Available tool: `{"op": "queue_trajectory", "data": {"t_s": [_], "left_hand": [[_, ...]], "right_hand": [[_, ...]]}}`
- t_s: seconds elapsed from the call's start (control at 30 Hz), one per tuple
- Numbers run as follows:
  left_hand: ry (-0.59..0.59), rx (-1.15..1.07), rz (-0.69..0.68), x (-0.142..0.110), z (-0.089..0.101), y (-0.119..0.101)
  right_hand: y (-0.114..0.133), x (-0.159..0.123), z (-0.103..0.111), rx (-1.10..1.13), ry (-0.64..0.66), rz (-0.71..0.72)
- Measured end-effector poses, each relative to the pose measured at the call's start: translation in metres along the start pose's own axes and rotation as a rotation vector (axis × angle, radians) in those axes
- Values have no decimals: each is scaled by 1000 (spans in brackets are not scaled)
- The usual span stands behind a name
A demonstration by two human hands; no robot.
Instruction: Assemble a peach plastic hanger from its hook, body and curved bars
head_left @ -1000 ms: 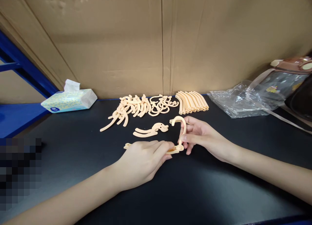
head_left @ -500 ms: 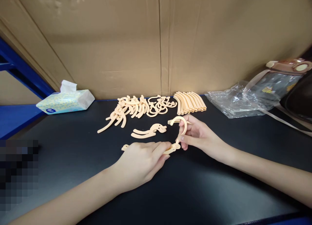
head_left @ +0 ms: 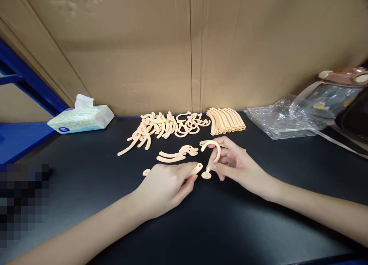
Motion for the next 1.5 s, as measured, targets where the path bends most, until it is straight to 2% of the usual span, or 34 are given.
{"op": "queue_trajectory", "data": {"t_s": [0.17,0.4,0.57,0.87,1.1,1.27,1.5], "left_hand": [[11,-65,-79,-1,3,-8],[-69,13,-138,-3,5,-8],[-68,89,-169,-4,2,-12],[-43,132,-131,-4,1,-14],[-82,126,-131,-3,3,-14],[-80,56,-77,-3,3,-7],[-83,48,-133,-2,4,-12]], "right_hand": [[-1,6,11,86,-70,-29],[-3,6,9,114,-9,-96],[-3,6,10,81,17,-120],[-1,8,12,6,16,-66],[-4,8,14,75,62,-112],[-4,6,13,97,121,-125],[-3,5,16,120,85,-130]]}}
Point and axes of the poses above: each hand's wrist, its own x-axis towards the middle knuckle, its own z-axis out of the back of the hand, y = z × x, the point moved 5 cm from there along x, towards the middle knuckle, and after that the axes turned 8 degrees about x, right-handed, at the moved point
